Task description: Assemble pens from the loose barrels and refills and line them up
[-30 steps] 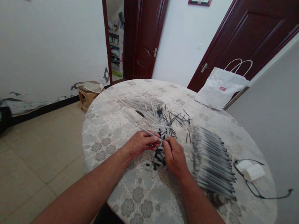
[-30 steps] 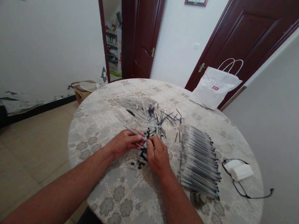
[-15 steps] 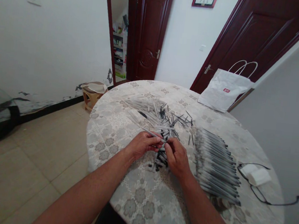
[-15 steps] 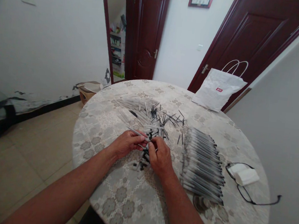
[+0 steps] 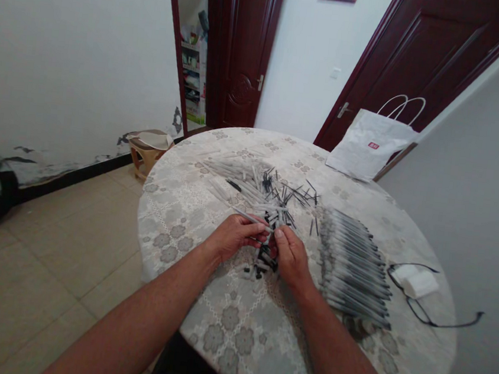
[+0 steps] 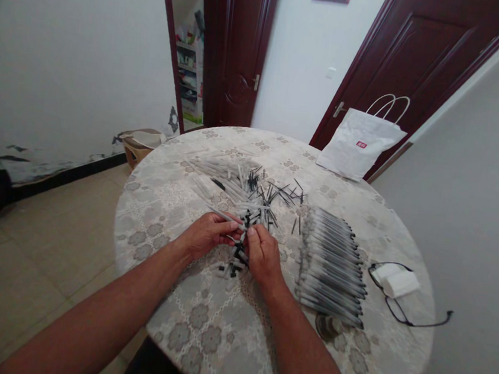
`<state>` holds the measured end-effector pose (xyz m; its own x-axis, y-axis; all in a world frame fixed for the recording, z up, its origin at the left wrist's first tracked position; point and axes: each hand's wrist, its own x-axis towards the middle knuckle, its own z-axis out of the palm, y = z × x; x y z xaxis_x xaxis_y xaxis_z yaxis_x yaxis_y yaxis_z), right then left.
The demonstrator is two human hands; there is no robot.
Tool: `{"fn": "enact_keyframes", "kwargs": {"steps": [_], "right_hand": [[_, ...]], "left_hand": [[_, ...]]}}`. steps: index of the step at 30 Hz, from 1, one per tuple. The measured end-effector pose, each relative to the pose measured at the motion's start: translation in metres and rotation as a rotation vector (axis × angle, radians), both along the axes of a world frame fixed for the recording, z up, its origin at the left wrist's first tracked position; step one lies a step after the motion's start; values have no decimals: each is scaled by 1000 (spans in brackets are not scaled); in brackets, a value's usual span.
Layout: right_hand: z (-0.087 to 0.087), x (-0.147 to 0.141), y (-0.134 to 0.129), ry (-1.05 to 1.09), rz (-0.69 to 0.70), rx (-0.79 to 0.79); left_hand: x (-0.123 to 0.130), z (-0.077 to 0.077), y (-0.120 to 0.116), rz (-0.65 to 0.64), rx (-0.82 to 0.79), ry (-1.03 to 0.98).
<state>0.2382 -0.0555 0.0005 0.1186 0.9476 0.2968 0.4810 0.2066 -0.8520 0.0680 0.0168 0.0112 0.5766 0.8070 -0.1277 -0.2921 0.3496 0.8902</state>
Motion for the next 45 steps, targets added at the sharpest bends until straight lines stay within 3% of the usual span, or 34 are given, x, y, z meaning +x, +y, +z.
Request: {"fn": "enact_keyframes", "kwargs": {"steps": [9, 25, 34, 40, 45], "right_hand": [[3, 0, -2, -101, -22, 54], [-5, 2, 4, 196, 5, -83], [3, 6, 2, 81, 9, -52], [12, 10, 1, -135, -17, 76], [20, 20, 0, -196, -304, 233]], "left_hand": [[0, 1, 0, 9, 13, 3], [-1, -1, 2, 47, 25, 13], [0, -3, 4, 76, 88, 56], [-2, 0, 3, 70, 352, 222], [1, -8, 2, 191, 685, 480]]}}
